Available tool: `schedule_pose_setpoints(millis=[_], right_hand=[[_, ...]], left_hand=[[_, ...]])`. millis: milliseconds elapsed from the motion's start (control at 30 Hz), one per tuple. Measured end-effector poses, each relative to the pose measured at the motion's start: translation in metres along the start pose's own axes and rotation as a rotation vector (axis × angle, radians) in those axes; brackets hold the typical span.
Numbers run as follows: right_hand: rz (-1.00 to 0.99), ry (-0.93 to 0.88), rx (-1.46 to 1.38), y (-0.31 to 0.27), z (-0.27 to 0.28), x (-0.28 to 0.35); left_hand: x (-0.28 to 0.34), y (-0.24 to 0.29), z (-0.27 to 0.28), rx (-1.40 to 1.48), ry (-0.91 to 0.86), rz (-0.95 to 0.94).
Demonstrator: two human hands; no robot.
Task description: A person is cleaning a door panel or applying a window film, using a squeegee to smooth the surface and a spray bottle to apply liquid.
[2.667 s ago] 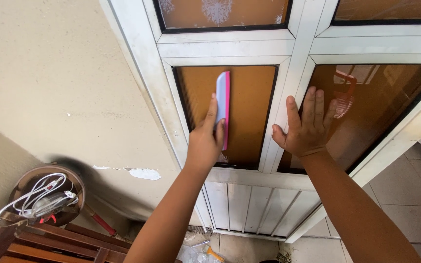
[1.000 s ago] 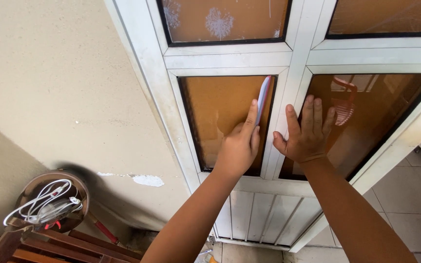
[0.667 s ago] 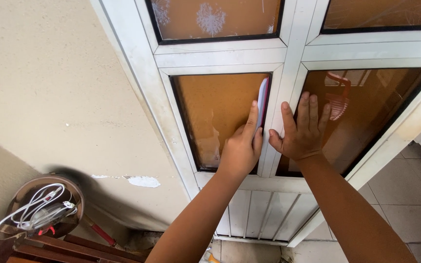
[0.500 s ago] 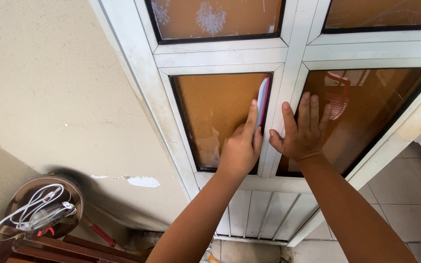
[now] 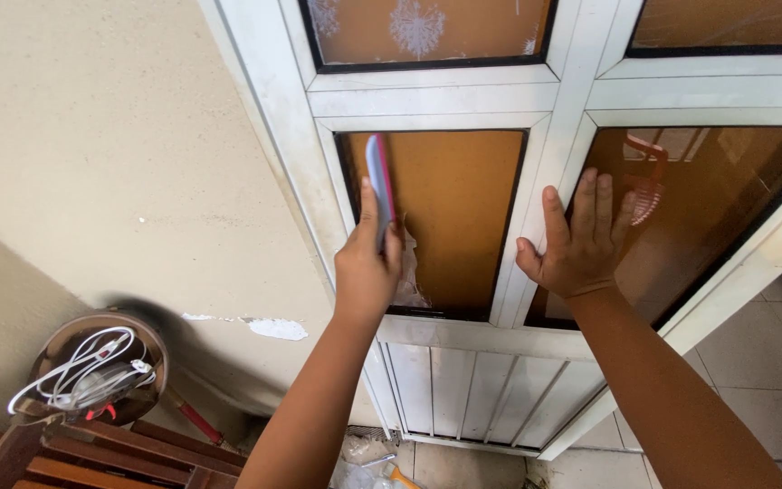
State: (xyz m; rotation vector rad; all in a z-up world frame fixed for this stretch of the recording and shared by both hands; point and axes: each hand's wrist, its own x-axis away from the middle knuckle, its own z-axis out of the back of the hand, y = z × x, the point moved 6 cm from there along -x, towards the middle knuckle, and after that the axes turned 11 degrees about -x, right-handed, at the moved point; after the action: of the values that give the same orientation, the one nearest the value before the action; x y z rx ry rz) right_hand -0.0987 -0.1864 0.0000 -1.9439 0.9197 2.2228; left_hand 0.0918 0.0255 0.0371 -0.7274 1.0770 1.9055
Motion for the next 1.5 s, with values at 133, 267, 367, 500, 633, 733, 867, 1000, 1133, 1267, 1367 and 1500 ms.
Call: schedule_pose_setpoints(millis=[133,267,367,500,633,733,867,1000,1133,1267,1367,1500], right_hand=[[0.012,0.002,0.000,-0.001,0.000,-0.002],[0.012,0.011,-0.001,-0.002,0.002,-0.002],[0.009,-0.003,-0.004,-0.002,0.001,-0.002],[0.019,0.012,-0.003,-0.002,0.003,-0.003],[0.020,0.020,-0.009,-0.002,0.003,-0.004],[0.021,0.035,0.003,-0.001,0.001,-0.002],[0.023,0.019,-0.016,-0.001,0.003,-0.003],[0.010,0.010,-0.011,0.000,0.004,-0.002],[-0.013,-0.021,-0.028,0.001,0.001,0.001],[-0.011,-0.023,-0.010,0.001,0.001,0.001],[-0.013,-0.021,-0.005,0.000,0.002,-0.002],[-0.006,0.005,-0.015,-0.001,0.003,-0.005]], left_hand=[[-0.003,-0.023,0.013,-0.027,0.009,0.068],[-0.003,-0.028,0.016,-0.035,0.023,0.066],[-0.003,-0.030,0.013,-0.072,0.025,0.054],[-0.002,-0.027,0.016,-0.135,0.061,0.035],[0.000,-0.025,0.016,-0.229,0.128,0.006],[0.001,-0.020,0.018,-0.267,0.152,0.010],[0.005,-0.015,0.018,-0.286,0.178,0.011],[0.024,-0.013,0.023,-0.294,0.207,-0.041],[0.054,-0.006,0.001,-0.222,0.130,-0.107],[0.063,0.029,-0.028,-0.064,0.088,-0.151],[0.064,0.050,-0.050,-0.056,0.063,-0.219],[0.058,0.068,-0.064,-0.010,-0.001,-0.241]])
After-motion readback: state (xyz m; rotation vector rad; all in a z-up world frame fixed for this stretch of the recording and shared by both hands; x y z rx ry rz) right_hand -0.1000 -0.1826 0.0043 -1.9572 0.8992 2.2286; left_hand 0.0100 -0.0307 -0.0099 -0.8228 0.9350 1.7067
